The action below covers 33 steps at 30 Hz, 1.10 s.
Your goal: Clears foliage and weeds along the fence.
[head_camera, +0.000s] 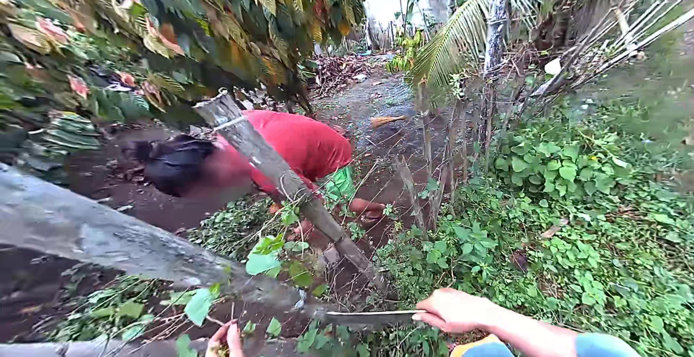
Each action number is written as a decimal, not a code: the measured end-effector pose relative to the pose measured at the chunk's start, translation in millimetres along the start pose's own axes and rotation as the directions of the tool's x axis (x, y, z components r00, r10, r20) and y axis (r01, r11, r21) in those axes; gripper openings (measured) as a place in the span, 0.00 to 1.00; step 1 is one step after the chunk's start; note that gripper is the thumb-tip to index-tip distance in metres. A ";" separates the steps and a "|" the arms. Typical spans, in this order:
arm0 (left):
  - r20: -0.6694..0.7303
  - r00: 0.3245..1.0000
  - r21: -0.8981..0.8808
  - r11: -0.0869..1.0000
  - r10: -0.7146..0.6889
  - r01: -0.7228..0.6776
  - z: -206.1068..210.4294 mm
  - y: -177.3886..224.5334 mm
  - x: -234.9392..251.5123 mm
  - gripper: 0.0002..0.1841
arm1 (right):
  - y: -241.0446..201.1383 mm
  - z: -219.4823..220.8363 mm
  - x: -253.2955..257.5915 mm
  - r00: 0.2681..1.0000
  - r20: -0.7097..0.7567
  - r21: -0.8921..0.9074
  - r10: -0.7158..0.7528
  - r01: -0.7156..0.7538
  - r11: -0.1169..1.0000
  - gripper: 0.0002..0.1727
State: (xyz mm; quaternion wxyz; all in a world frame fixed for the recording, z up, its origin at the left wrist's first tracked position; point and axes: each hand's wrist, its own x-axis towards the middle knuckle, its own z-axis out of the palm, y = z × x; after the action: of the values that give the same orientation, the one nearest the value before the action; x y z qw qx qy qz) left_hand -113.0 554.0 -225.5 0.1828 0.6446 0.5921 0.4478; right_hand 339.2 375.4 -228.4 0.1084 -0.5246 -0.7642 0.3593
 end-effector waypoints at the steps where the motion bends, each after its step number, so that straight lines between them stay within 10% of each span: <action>1: -0.019 1.000 0.020 1.000 0.017 -0.016 1.3 -9.2 2.8 0.26 | -25.2 -20.6 7.8 0.986 -0.094 -0.001 -0.139 0.140 0.990 0.23; 5: -0.150 0.986 -0.053 0.997 -0.068 0.061 22.1 0.8 -8.3 0.26 | -104.8 -75.0 56.6 0.710 -0.457 -0.055 -0.535 0.578 0.814 0.21; 11: -0.196 0.973 -0.086 0.990 -0.123 0.108 26.7 38.6 -27.2 0.23 | -134.1 -78.8 138.1 0.553 -0.546 -0.188 -0.630 0.652 0.735 0.20; 16: -0.196 0.969 -0.110 0.985 -0.153 0.134 35.4 15.0 -38.0 0.21 | -91.4 -68.0 171.2 0.967 0.011 -0.353 -0.255 0.243 0.903 0.25; 20: -0.290 0.939 -0.514 0.858 -0.186 0.011 46.1 -5.1 -56.1 0.17 | -108.8 -90.3 156.3 0.900 -0.139 -0.297 -0.412 0.359 0.885 0.24; 25: -0.231 0.803 -0.972 0.099 -0.549 -0.212 62.8 21.5 -55.5 0.17 | -123.9 -57.9 181.8 0.634 -0.368 -0.240 -0.680 0.641 0.729 0.22; 29: -0.271 0.689 -0.909 -0.057 -0.671 -0.413 74.2 21.7 -64.3 0.17 | -86.3 -29.4 222.1 0.921 0.168 -0.439 -0.351 0.388 0.810 0.24; 33: -0.351 0.565 -0.861 0.020 -0.747 -0.509 53.0 -28.5 -143.7 0.17 | -83.4 -27.1 217.9 0.922 0.302 -0.501 -0.241 0.369 0.783 0.25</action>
State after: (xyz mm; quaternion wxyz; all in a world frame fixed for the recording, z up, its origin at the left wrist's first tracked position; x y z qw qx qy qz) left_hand -73.3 442.9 -327.4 0.3264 -0.0384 0.1694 0.9291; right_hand 200.7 562.9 -199.7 -0.0754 -0.3585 -0.9168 0.1587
